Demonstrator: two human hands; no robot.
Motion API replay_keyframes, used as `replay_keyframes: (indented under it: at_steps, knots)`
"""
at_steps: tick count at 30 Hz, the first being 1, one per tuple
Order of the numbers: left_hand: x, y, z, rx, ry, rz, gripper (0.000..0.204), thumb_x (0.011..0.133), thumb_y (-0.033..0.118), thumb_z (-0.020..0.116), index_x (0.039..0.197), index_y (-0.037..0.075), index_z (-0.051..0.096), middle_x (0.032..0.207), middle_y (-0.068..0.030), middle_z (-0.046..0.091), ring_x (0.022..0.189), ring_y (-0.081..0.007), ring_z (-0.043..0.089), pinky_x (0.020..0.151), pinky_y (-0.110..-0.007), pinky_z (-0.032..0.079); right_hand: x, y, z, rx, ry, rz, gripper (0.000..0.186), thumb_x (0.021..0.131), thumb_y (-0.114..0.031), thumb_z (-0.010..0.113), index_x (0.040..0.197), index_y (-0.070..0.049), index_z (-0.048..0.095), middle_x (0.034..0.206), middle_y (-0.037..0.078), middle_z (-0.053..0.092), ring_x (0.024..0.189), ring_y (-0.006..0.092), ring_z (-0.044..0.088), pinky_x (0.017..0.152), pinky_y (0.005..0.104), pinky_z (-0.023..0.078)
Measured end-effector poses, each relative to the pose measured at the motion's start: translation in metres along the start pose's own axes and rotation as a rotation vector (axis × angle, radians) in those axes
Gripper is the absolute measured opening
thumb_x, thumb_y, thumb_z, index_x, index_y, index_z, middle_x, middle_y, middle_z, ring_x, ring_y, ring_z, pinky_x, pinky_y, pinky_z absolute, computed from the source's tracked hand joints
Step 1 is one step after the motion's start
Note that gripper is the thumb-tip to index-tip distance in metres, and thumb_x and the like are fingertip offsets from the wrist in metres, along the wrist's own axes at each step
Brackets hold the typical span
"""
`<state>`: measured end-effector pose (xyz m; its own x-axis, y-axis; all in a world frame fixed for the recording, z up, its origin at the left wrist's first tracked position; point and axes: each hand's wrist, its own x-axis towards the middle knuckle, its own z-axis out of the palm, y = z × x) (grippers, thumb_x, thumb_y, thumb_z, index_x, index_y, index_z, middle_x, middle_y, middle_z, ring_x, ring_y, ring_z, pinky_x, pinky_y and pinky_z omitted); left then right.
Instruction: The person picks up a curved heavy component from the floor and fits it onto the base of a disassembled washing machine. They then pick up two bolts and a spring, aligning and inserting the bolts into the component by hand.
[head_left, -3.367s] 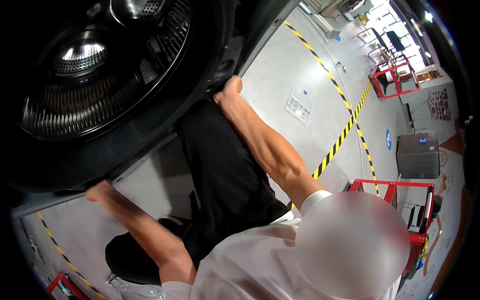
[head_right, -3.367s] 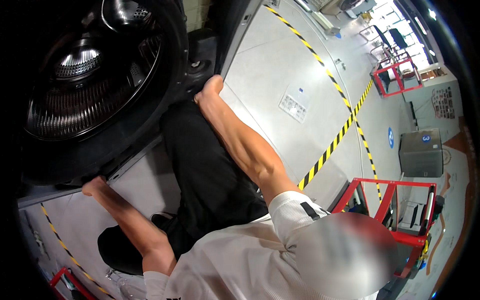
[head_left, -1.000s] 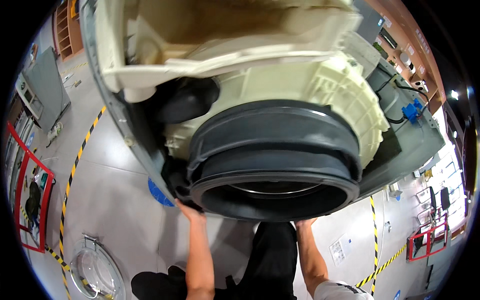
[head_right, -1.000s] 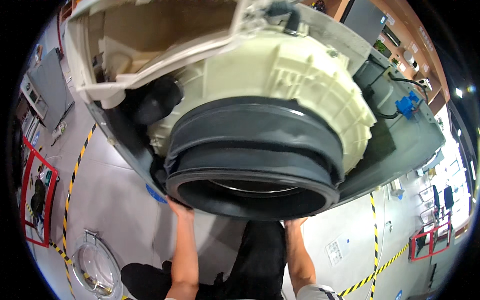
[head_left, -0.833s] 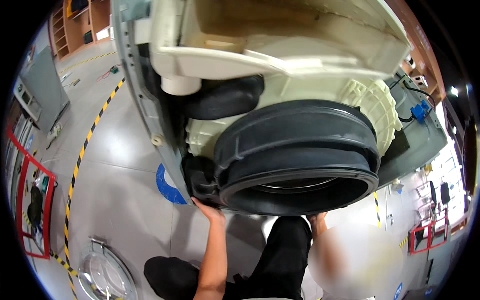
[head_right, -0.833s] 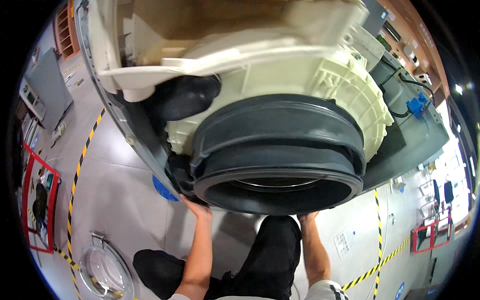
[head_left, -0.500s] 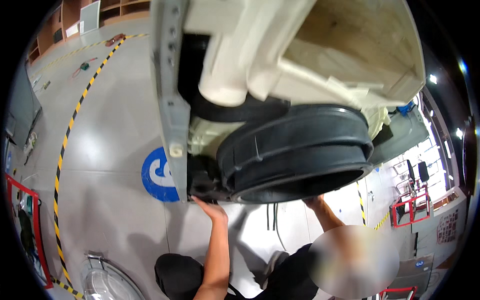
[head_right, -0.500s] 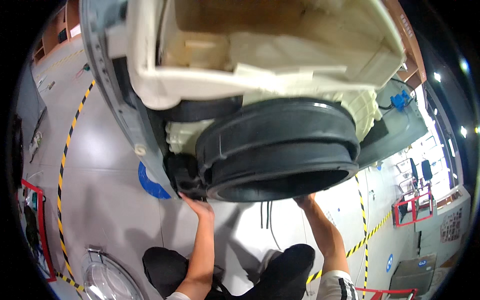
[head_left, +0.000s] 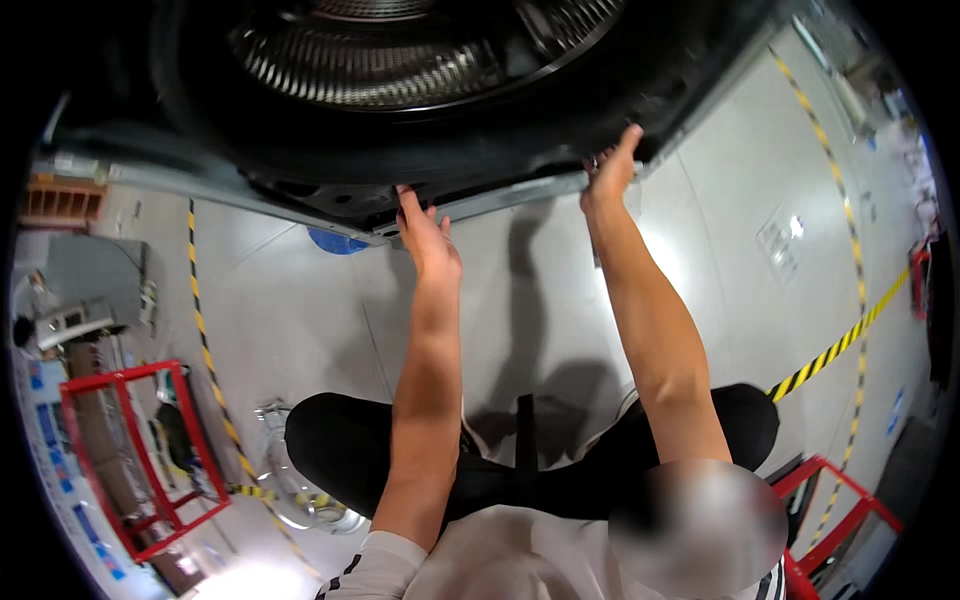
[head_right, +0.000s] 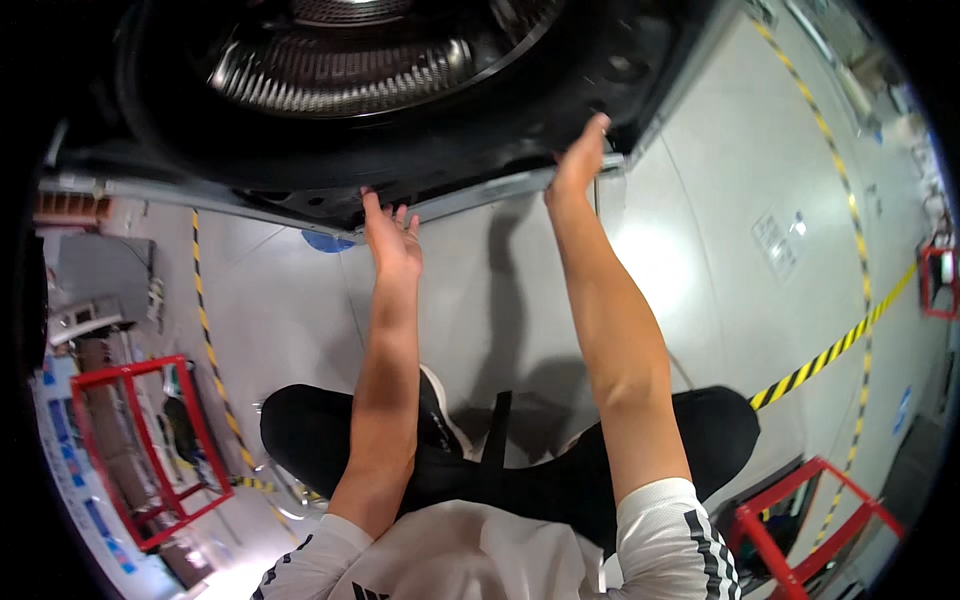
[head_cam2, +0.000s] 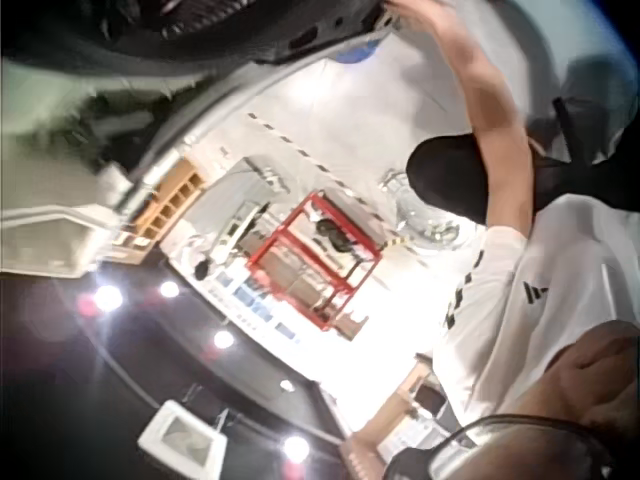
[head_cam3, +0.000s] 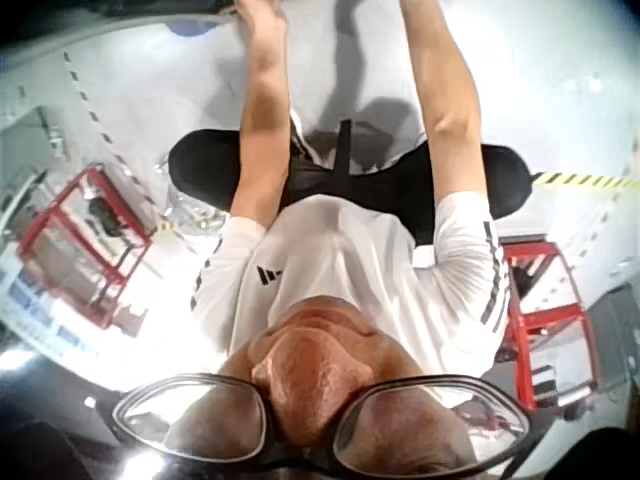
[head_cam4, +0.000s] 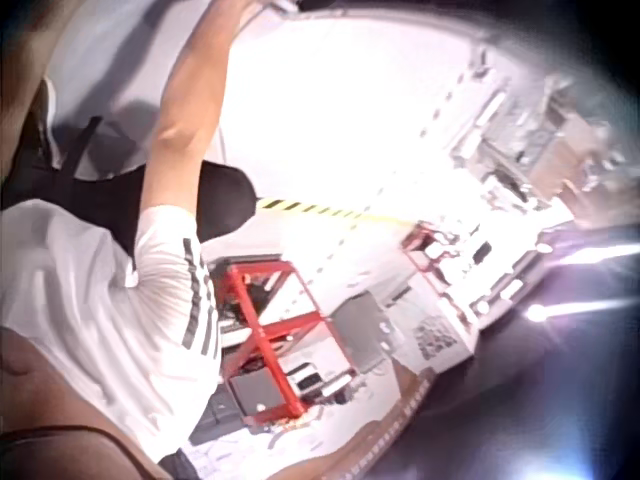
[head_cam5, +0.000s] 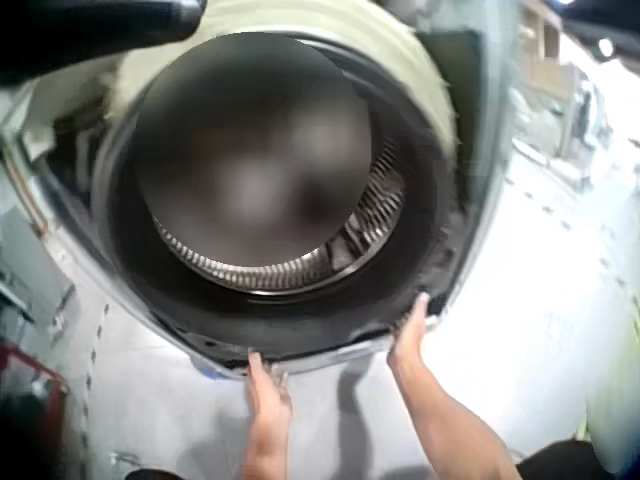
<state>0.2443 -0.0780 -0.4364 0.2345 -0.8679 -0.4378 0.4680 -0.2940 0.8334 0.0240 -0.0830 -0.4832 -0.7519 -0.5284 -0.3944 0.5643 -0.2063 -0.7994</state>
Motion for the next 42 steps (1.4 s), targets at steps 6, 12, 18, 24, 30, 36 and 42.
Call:
replay_keyframes:
  at_steps: [6,12,18,24,30,36,42]
  knots:
    - [-0.039,-0.019,0.041,0.155,-0.404,0.074,0.027,0.086,0.029,0.058,0.095,0.005,0.05,0.103,-0.0094,0.053,0.099,-0.0219,0.05,0.093,-0.044,0.039,-0.017,0.021,-0.019,0.164,0.031,0.137,0.047,0.084,-0.053,0.052,0.086,-0.006,0.05,0.068,-0.001,0.043,0.065,0.0126,0.043,0.063,0.026,0.038]
    - [-0.035,0.027,0.067,0.096,-0.338,-0.105,0.032,0.09,0.026,0.051,0.107,-0.001,0.052,0.114,-0.014,0.055,0.112,-0.027,0.047,0.096,-0.041,0.041,-0.047,0.05,-0.001,0.153,-0.012,0.35,0.066,0.078,-0.052,0.061,0.12,-0.003,0.047,0.1,0.005,0.054,0.085,0.0121,0.051,0.066,0.0252,0.041]
    - [-0.029,0.073,0.087,0.374,-0.529,-0.116,0.029,0.091,0.025,0.048,0.102,-0.002,0.056,0.101,-0.0174,0.062,0.1,-0.0298,0.058,0.091,-0.042,0.046,-0.043,0.042,-0.011,0.174,-0.138,0.384,0.074,0.079,-0.044,0.063,0.132,-0.001,0.033,0.109,0.008,0.053,0.09,0.0157,0.052,0.073,0.0278,0.043]
    - [-0.019,0.123,0.116,0.597,-0.53,-0.233,0.037,0.094,0.025,0.039,0.108,-0.007,0.049,0.103,-0.024,0.06,0.104,-0.032,0.056,0.094,-0.044,0.043,-0.053,0.031,-0.003,0.197,-0.201,0.422,0.08,0.078,-0.042,0.065,0.135,0.0,0.028,0.119,0.013,0.05,0.102,0.0208,0.052,0.081,0.0322,0.044]
    - [-0.009,0.132,0.128,0.878,-0.513,-0.186,0.036,0.094,0.026,0.038,0.11,-0.004,0.049,0.102,-0.0214,0.061,0.104,-0.0306,0.056,0.092,-0.043,0.043,-0.047,0.031,-0.005,0.183,-0.238,0.388,0.08,0.078,-0.04,0.067,0.134,0.002,0.028,0.115,0.015,0.052,0.099,0.0212,0.055,0.08,0.0308,0.045]
    - [-0.016,0.135,0.131,1.021,-0.588,-0.236,0.044,0.094,0.034,0.038,0.118,-0.002,0.048,0.114,-0.0177,0.057,0.103,-0.0218,0.055,0.089,-0.034,0.044,-0.041,0.038,-0.007,0.13,-0.248,0.359,0.067,0.079,-0.039,0.066,0.125,0.001,0.039,0.104,0.01,0.058,0.091,0.017,0.056,0.073,0.0282,0.044]
    - [-0.017,0.137,0.11,1.199,-0.697,-0.274,0.054,0.093,0.043,0.039,0.117,-0.004,0.048,0.104,-0.0125,0.061,0.088,-0.016,0.058,0.08,-0.03,0.045,-0.046,0.04,-0.001,0.114,-0.256,0.371,0.039,0.081,-0.04,0.064,0.102,-0.008,0.054,0.095,0.002,0.06,0.085,0.0124,0.056,0.071,0.026,0.043]
